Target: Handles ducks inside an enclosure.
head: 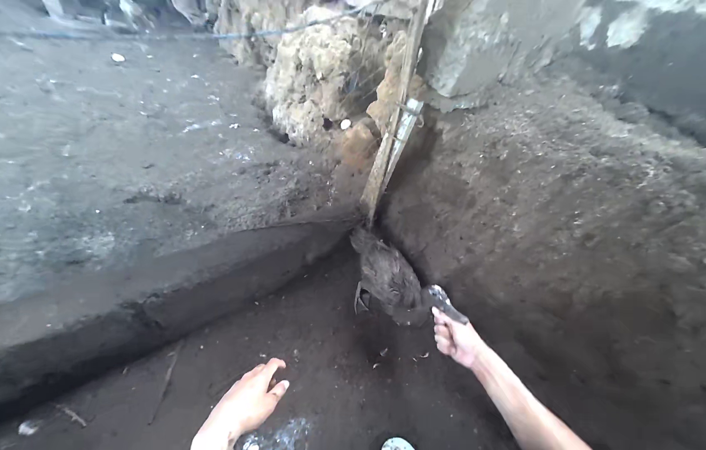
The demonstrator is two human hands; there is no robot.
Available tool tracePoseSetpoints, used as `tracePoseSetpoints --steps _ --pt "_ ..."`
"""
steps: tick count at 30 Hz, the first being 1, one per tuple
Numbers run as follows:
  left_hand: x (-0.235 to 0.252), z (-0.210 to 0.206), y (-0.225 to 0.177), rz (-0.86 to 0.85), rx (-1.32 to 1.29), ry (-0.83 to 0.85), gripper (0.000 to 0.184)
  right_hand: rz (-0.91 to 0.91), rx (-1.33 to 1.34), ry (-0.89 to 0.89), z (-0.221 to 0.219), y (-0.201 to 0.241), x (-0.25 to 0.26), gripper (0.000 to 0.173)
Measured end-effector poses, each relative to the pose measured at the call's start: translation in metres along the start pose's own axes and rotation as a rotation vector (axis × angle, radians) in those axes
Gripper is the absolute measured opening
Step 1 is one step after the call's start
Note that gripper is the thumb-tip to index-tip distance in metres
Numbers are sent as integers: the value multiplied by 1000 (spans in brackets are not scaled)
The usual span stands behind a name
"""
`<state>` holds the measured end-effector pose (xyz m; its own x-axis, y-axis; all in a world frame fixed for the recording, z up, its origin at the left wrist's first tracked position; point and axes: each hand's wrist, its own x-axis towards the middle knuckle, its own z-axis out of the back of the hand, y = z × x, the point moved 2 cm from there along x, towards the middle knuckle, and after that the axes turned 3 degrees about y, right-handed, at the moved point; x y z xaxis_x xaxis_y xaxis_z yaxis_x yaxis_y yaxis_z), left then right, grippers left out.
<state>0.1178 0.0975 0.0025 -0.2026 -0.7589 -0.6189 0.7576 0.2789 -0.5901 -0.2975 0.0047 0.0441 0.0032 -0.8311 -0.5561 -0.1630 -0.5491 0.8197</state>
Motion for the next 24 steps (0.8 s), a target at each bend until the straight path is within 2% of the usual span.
tracePoseSetpoints --steps 3,7,14,17,20,22,24 --pt "0 5 -14 -61 -65 -51 47 46 -32 -20 -35 72 -1 36" --pt "-3 10 -33 -128 -131 -99 47 83 -134 -24 -75 143 -10 38" --pt "5 4 -45 -168 -151 -88 46 118 -247 12 -95 200 -36 43" --pt "6 -1 -49 -175 -147 -77 47 115 -240 34 -104 202 -38 43" --pt "2 2 -49 -178 -142 -75 47 111 -181 80 -112 185 -30 44" --pt "-1 4 -46 -186 -151 -88 47 98 -173 102 -111 149 -20 41" --pt "-6 6 -38 -163 -160 -102 47 40 -302 97 -104 93 -4 29"
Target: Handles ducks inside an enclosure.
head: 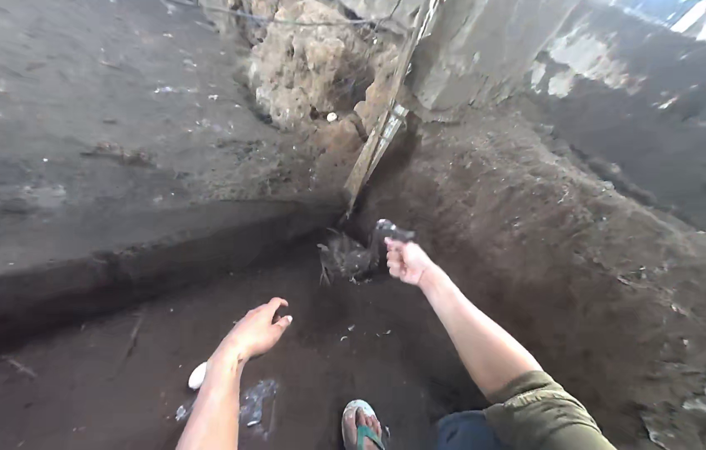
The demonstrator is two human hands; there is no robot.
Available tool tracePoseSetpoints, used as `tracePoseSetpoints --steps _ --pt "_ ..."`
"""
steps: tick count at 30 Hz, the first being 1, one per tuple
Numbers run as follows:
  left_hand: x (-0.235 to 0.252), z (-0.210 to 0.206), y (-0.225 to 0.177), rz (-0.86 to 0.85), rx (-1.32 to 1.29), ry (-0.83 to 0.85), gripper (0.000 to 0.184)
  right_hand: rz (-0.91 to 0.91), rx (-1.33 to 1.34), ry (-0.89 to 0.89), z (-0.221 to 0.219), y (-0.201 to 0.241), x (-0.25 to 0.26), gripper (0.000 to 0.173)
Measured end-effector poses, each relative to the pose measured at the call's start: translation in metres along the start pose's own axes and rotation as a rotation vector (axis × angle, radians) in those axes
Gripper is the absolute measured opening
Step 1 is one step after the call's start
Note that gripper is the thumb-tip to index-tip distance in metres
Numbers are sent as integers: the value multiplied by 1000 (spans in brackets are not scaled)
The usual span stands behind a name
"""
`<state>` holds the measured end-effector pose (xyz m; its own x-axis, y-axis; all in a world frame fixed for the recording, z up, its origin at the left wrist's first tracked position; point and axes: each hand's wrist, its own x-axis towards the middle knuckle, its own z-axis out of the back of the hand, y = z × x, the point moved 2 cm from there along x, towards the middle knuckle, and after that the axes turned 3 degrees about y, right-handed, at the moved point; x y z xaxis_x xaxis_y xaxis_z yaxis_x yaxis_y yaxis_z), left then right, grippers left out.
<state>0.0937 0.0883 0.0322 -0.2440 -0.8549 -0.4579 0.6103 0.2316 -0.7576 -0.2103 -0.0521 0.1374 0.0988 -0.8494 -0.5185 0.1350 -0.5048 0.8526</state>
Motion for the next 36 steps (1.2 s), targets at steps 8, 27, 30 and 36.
tracePoseSetpoints --steps 8,27,30,36 --pt "-9 -5 4 116 88 43 50 -80 -938 123 -36 -115 43 33" --pt "159 -181 -155 -427 -1194 -690 15 12 599 448 2 -55 -29 37" --pt "144 -190 -180 -614 -1559 -72 17 75 617 424 27 -49 -35 37" --pt "173 -150 -202 -902 -1333 291 70 125 765 467 44 -62 -36 45"
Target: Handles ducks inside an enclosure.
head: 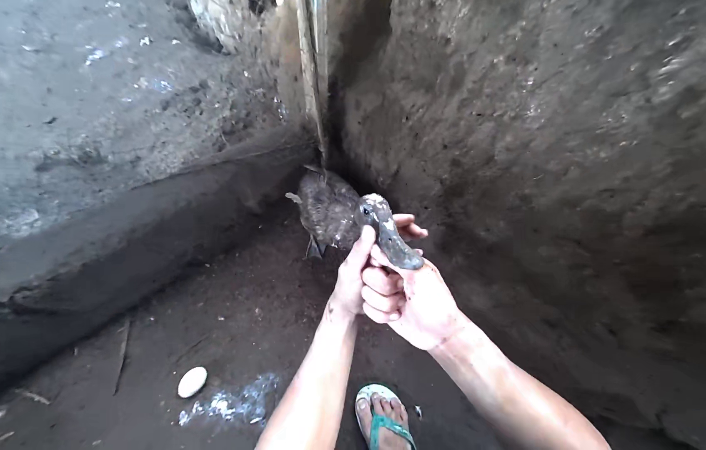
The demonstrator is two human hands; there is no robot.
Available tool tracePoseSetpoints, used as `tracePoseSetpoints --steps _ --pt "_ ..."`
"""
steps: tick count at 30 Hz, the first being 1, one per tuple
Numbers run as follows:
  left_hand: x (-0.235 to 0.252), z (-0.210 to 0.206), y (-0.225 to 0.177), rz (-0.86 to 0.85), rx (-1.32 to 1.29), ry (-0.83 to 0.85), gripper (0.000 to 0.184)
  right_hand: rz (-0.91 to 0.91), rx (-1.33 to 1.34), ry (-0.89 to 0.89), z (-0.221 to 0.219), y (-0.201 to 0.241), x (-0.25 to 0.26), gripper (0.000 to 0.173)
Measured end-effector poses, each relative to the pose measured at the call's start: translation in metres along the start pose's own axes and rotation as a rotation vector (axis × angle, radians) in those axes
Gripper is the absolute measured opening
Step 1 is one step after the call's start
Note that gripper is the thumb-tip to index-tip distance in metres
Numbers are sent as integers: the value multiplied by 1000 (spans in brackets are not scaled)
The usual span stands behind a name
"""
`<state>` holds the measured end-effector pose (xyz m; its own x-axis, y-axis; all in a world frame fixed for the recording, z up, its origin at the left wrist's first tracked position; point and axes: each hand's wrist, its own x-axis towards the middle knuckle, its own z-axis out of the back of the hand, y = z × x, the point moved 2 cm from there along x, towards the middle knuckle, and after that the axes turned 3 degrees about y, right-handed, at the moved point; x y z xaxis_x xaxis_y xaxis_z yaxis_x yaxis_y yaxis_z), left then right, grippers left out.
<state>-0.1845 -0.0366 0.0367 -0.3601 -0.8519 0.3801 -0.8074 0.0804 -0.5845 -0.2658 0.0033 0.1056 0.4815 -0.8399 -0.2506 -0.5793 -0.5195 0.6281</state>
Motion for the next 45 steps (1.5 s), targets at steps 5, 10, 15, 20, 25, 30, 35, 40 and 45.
tracePoseSetpoints --steps 5,10,15,20,25,30,35,40,45 --pt "-9 33 21 -8 -386 242 55 -46 223 286 17 -25 6 22" --pt "-29 38 5 -47 -323 110 26 -68 161 309 13 -33 5 25" --pt "-50 51 -1 -50 -243 99 25 -130 -339 169 11 -43 1 34" --pt "-61 43 -8 -32 -152 -82 22 -153 -538 197 16 -46 -2 37" --pt "-67 48 -15 12 -233 -86 23 -112 -1397 184 36 -1 -15 39" --pt "-71 48 -18 32 -281 24 22 697 -1676 -220 21 93 -48 51" --pt "-71 38 -21 -29 -311 -28 20 1328 -1460 -182 -7 78 -65 7" --pt "-64 19 -20 -152 -468 -172 21 1064 -1521 -196 9 -5 -31 26" --pt "-56 -1 -13 -219 -564 -265 21 1090 -1541 -211 7 -14 -20 24"
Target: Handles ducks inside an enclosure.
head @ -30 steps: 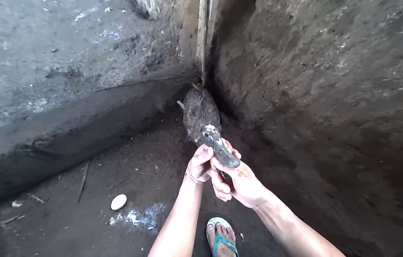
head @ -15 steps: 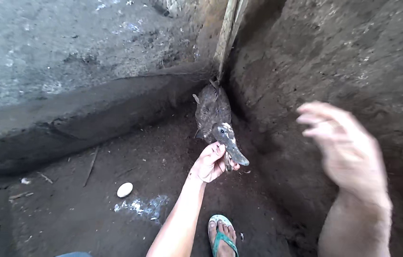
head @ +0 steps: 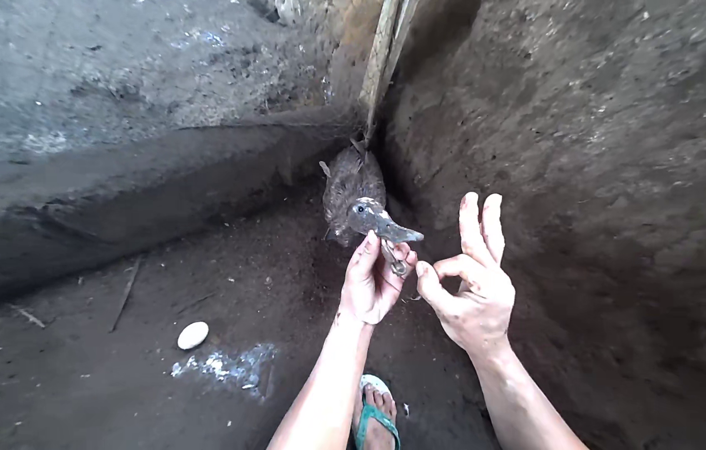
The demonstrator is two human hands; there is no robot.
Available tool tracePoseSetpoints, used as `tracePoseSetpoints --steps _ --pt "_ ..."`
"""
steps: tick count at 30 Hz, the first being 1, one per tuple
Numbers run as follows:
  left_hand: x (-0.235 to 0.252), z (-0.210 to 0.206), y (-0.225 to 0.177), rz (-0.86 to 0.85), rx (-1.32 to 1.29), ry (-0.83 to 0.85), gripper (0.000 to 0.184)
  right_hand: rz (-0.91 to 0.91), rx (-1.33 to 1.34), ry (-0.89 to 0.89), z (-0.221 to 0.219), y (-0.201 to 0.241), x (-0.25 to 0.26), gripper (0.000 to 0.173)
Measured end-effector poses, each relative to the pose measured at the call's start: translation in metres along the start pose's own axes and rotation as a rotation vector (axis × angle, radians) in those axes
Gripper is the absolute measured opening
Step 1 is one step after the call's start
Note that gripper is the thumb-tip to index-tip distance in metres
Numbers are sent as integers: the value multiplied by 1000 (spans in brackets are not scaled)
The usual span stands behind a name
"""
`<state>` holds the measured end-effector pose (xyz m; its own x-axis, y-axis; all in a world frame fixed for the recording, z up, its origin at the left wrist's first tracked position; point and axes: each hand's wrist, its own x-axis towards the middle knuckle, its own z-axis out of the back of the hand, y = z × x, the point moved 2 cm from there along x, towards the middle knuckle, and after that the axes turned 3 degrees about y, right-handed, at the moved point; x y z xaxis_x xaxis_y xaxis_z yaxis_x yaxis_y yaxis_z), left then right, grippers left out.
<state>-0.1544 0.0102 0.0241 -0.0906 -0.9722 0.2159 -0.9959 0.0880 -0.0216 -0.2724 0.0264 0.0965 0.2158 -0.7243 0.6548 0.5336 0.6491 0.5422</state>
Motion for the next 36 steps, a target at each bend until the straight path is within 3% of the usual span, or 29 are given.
tracePoseSetpoints --steps 5,7,9,10,12,14,16,19,21,24,26,30,33,36 --pt "-2 -8 4 -45 49 -30 30 2 24 13 -7 -1 0 23" --pt "-1 -8 5 -44 71 -28 29 -26 29 46 -7 -2 1 9" --pt "-1 -6 5 -33 42 -23 29 -32 48 78 -1 -4 -6 55" --pt "-1 -4 4 -34 9 -23 28 4 82 21 2 -6 -9 64" --pt "0 0 -1 -28 -39 -6 26 56 179 -102 11 -14 -9 66" --pt "0 7 -7 4 -18 -14 27 -15 194 -161 19 -24 -7 58" --pt "-2 17 -18 101 163 -70 40 -112 170 -175 21 -34 -4 58" --pt "-20 49 -45 374 556 -327 74 -236 156 -174 20 -48 -6 61" --pt "-46 78 -66 424 688 -610 82 -299 157 -169 16 -56 -6 59" --pt "-91 112 -98 214 724 -1116 68 -375 165 -122 3 -65 -5 52" --pt "-110 114 -121 90 805 -1294 52 -414 162 -60 -6 -71 -7 48" --pt "-91 72 -181 50 1096 -1206 37 -505 168 -23 -16 -93 -8 43" --pt "-70 24 -230 126 1440 -1048 38 -580 132 -25 -20 -112 -12 44" --pt "-71 -9 -283 205 1610 -1056 48 -513 5 97 -30 -116 -20 52"
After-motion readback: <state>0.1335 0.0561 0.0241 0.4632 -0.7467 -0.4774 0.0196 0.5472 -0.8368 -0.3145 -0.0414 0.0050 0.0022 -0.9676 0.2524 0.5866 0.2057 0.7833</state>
